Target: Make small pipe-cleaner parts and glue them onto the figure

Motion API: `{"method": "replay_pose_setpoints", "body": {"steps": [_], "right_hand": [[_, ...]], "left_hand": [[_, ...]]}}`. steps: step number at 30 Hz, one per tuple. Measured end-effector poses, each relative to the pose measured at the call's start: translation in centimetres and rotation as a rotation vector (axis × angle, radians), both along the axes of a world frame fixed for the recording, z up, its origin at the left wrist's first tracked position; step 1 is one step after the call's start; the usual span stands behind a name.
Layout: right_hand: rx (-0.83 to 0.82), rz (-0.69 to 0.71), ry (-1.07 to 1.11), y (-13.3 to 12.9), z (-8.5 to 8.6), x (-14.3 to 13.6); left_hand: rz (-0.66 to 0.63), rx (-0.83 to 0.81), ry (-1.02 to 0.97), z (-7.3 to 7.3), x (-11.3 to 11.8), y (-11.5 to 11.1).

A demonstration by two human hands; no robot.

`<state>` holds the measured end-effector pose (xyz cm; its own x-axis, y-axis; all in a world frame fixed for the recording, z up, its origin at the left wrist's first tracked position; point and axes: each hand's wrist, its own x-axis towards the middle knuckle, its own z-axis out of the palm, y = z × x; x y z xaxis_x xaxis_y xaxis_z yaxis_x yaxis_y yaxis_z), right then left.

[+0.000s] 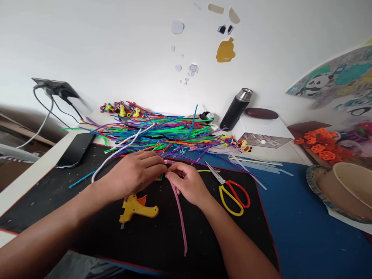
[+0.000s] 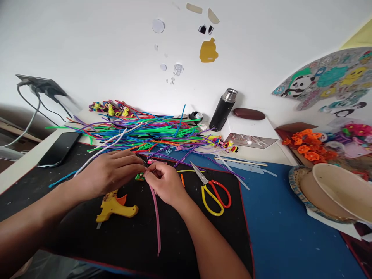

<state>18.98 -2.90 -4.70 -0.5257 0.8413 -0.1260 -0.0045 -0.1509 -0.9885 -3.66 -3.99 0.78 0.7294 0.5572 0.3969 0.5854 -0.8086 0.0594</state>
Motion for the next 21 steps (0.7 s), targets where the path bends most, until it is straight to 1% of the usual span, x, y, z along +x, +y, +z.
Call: {"method": "replay_pose_setpoints", "body": {"steps": [6,15,18,20,21], "right_hand": [[-0.006,-0.012,0.015,0.0,-0.2,0.0],[-0.025,-0.029,0.051,0.1,-0.1,-0.1],[-0.022,-0.025,0.051,0.1,0.0,-0.1],[-0.008,-0.021,0.051,0.1,0.0,0.0],[-0.003,-0.022,0.051,0.1,0.0,-0.1]], "left_hand": [[0.042,-0.085,0.017,0.0,0.0,0.1],[0.113,-0.16,-0.101,-0.4,0.3,0.2],[0.197,-0.169,-0.145,-0.6,0.4,0.0],[0.293,-0.199,-0.189,-0.8,0.8,-0.2],[0.357,-0.24,-0.227,-1.0,1.1,-0.3]]}}
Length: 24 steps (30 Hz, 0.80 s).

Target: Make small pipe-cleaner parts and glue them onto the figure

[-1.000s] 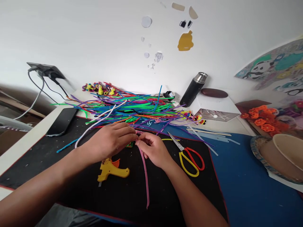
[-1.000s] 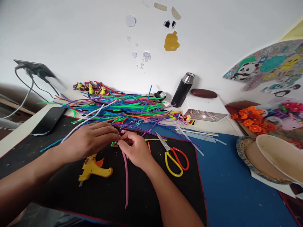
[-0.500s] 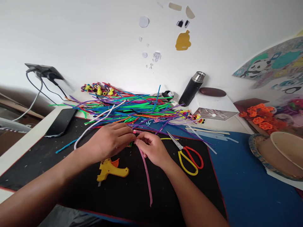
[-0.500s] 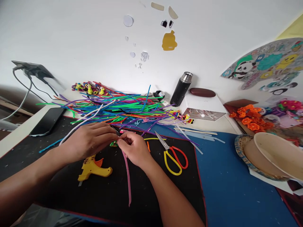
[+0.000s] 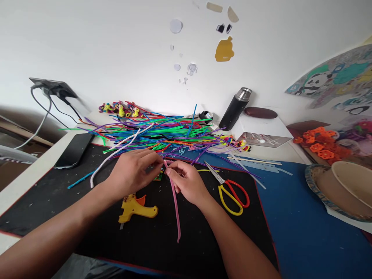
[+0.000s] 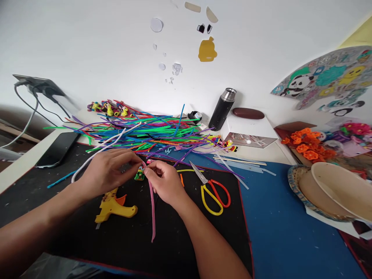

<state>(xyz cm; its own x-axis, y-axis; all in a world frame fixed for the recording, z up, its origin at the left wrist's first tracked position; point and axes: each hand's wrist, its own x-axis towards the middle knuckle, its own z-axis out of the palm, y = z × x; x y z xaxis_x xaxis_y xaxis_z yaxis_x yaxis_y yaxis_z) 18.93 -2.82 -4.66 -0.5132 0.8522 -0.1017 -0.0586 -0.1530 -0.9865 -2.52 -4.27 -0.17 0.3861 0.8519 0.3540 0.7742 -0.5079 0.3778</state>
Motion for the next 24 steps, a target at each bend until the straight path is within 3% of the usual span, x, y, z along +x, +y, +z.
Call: {"method": "replay_pose_setpoints", "body": {"steps": [4,6,9,13,17,24], "right_hand": [[-0.002,-0.022,0.0,0.0,0.0,0.0],[-0.002,-0.032,-0.005,0.0,0.1,0.0],[-0.002,-0.054,-0.008,0.2,0.3,0.4],[-0.01,-0.081,-0.009,0.5,0.5,0.9],[-0.005,-0.057,-0.014,0.5,0.6,1.0],[-0.021,-0.043,-0.016,0.4,0.5,0.7]], "left_hand": [[0.248,-0.329,-0.292,-0.8,1.9,-0.1],[0.247,-0.5,-0.497,-0.9,2.5,0.1],[0.148,-0.665,-0.693,-0.4,2.3,0.6],[0.075,-0.756,-0.743,0.6,0.5,1.2],[0.057,-0.848,-0.736,0.4,-1.0,1.5],[0.029,-0.951,-0.731,0.4,-1.0,1.5]]}}
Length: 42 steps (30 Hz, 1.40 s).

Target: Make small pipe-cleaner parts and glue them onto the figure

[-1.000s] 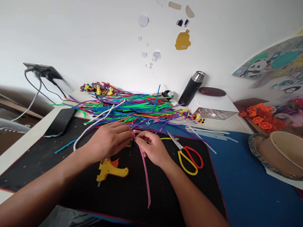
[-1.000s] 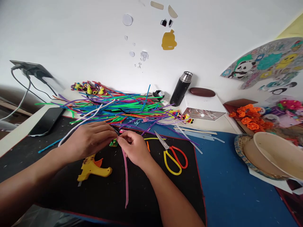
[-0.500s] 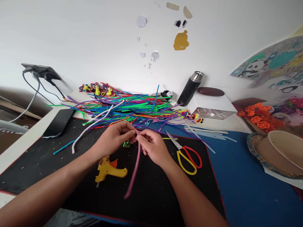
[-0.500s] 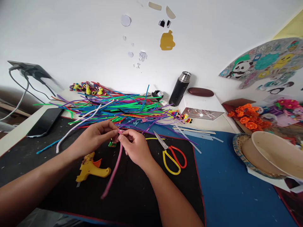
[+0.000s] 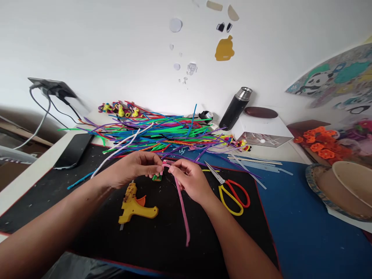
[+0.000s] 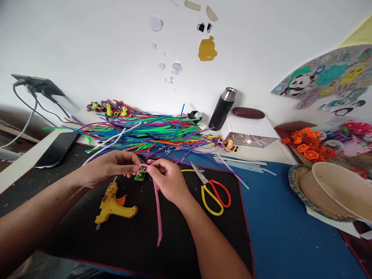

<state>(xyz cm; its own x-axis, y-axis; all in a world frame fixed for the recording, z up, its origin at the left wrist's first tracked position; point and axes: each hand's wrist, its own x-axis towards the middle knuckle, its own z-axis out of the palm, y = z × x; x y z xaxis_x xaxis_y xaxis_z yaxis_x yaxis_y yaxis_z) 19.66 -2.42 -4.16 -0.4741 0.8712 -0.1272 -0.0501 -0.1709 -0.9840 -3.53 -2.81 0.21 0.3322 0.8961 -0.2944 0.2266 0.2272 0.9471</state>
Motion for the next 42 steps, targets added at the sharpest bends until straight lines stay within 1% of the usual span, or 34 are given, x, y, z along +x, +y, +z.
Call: {"method": "replay_pose_setpoints", "body": {"steps": [4,10,14,18,21,23,25,27,29,31,34,37,42], "right_hand": [[-0.011,0.01,-0.001,0.0,-0.2,-0.1],[0.012,0.011,0.004,0.0,-0.4,-0.2],[0.018,0.023,0.028,-0.1,-0.4,-0.3],[0.015,0.011,0.014,-0.2,-0.3,-0.4],[0.016,-0.003,0.008,-0.1,-0.3,-0.3],[0.017,-0.002,0.006,0.0,-0.3,-0.2],[0.02,0.008,0.006,0.0,-0.2,-0.1],[0.034,0.026,-0.005,-0.1,0.0,0.0],[0.064,0.036,-0.034,-0.1,0.0,0.0],[0.094,0.04,-0.07,-0.1,-0.1,0.0],[0.179,0.032,-0.145,-0.2,-0.5,-0.1],[0.292,0.027,-0.261,-0.3,-0.7,-0.1],[0.329,0.068,-0.356,-0.6,-0.2,-0.2]], "left_hand": [[0.047,-0.033,-0.038,0.0,0.7,-0.2],[0.198,-0.095,-0.255,-1.5,1.7,-0.4],[0.291,-0.128,-0.37,-2.1,2.4,-0.7],[0.334,-0.15,-0.428,-2.6,3.2,-1.2],[0.346,-0.168,-0.442,-2.7,3.3,-1.4],[0.305,-0.171,-0.411,-2.4,2.9,-1.3],[0.21,-0.139,-0.328,-2.0,2.0,-1.1],[0.112,-0.072,-0.226,-1.4,1.0,-0.7],[0.065,-0.005,-0.147,-0.8,0.0,-0.2],[0.053,0.032,-0.067,-0.1,-0.6,0.1],[0.019,0.045,0.054,0.8,-0.9,0.5],[-0.062,0.051,0.148,1.3,-0.9,0.8],[-0.182,0.103,0.287,1.2,-1.3,1.5]]}}
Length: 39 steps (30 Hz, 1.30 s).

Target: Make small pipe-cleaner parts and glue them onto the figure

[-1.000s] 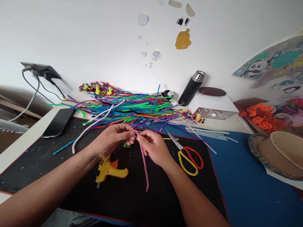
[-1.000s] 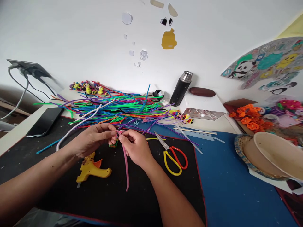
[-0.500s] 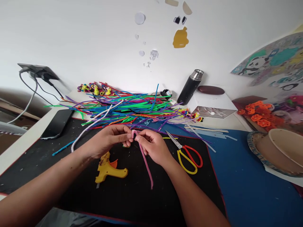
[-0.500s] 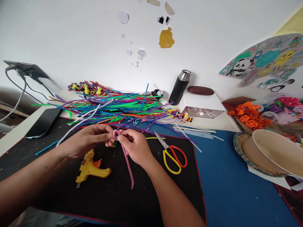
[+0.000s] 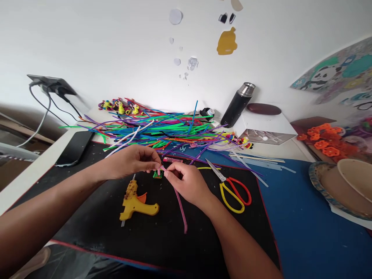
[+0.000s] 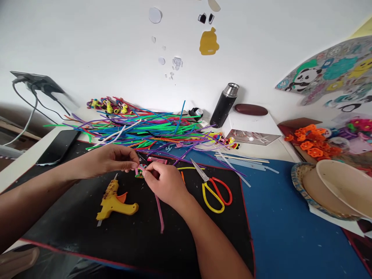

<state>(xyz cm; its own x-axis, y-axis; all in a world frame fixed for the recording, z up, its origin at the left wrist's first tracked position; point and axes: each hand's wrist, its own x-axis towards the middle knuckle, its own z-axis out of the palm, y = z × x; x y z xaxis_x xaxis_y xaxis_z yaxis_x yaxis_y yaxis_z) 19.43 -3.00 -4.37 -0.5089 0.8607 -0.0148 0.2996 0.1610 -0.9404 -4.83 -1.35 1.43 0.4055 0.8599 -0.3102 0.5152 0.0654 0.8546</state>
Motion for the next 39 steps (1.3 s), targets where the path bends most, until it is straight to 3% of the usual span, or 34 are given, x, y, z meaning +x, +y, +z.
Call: {"method": "replay_pose_setpoints", "body": {"steps": [9,20,23,30,35,39], "right_hand": [[0.038,-0.023,-0.035,0.0,0.2,0.1],[-0.04,-0.071,0.147,0.4,-0.1,0.3],[-0.148,-0.093,0.25,0.5,0.0,0.3],[-0.299,-0.13,0.437,1.0,0.3,0.5],[-0.327,-0.156,0.489,1.2,0.2,0.6],[-0.31,-0.152,0.466,1.1,0.3,0.6]], "left_hand": [[-0.088,0.01,0.216,0.0,-0.4,0.6],[0.026,-0.056,-0.071,-0.2,0.3,-0.1],[0.093,-0.049,-0.205,-0.7,1.0,-0.1],[0.385,0.011,-0.514,-2.9,4.0,0.5],[0.508,0.047,-0.667,-2.7,5.4,1.0],[0.535,0.061,-0.694,-2.5,6.0,1.0]]}}
